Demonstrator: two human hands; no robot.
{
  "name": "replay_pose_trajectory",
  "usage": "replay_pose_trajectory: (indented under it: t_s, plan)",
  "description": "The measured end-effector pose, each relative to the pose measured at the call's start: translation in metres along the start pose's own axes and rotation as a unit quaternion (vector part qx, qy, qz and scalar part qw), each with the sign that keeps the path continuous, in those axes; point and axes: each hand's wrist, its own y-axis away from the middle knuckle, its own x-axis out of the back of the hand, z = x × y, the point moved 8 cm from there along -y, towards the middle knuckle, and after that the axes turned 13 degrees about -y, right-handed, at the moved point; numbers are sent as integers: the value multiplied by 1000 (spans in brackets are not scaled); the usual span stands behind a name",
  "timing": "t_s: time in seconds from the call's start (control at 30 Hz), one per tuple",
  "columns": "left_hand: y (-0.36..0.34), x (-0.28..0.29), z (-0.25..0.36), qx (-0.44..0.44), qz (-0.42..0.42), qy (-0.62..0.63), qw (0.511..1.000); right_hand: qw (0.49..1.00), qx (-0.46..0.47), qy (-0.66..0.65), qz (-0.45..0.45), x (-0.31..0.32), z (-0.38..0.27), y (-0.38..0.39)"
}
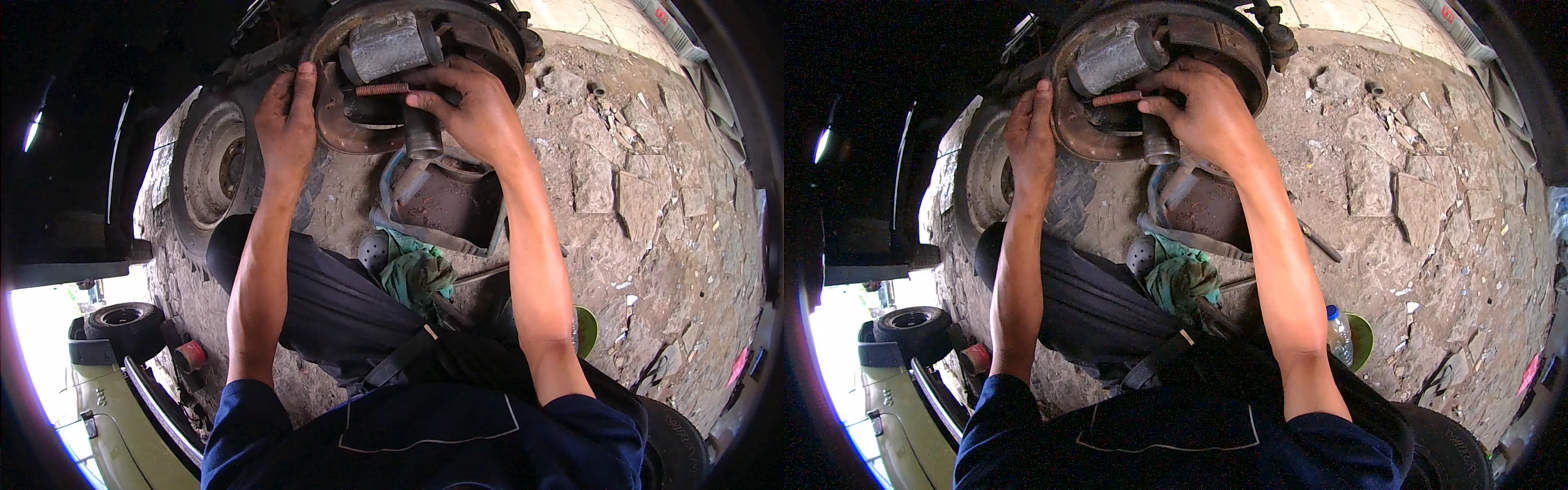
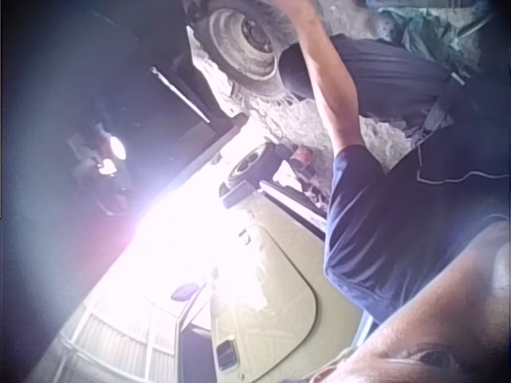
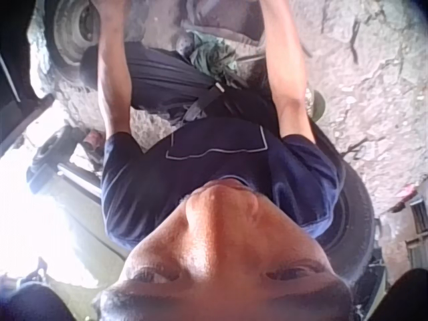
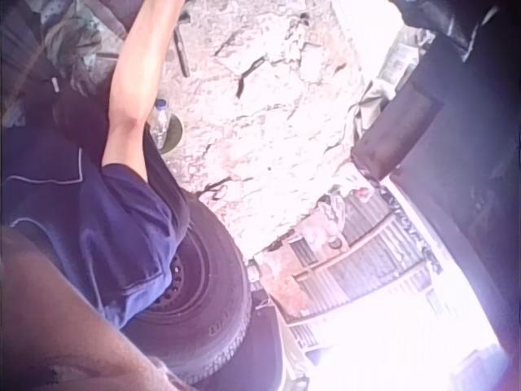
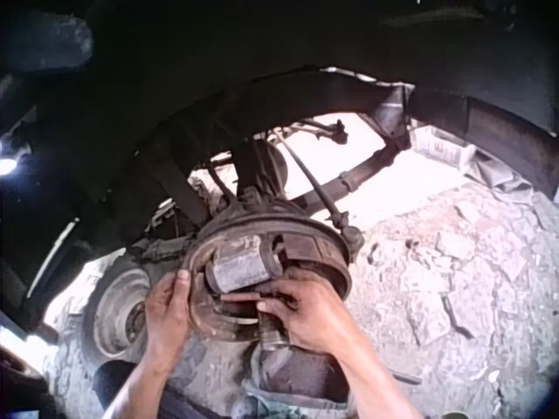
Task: The person works on a drum brake assembly of a vehicle, handling springs and components with their hands and using a tool to adjust the mechanism.
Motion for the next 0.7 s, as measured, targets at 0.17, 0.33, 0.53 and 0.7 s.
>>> replay_pose_trajectory:
  t_s: [0.17,0.33,0.53,0.7]
  plan:
    - [0,-6,2,16,14,55,998,987,60,110,101,1,-1,17]
    - [-1,-2,3,34,14,30,999,962,6,114,250,-1,-12,47]
    - [-2,-3,0,21,1,27,999,943,-116,-99,297,-7,18,53]
    - [2,-3,13,-22,20,-20,999,815,-123,-428,372,-29,45,62]
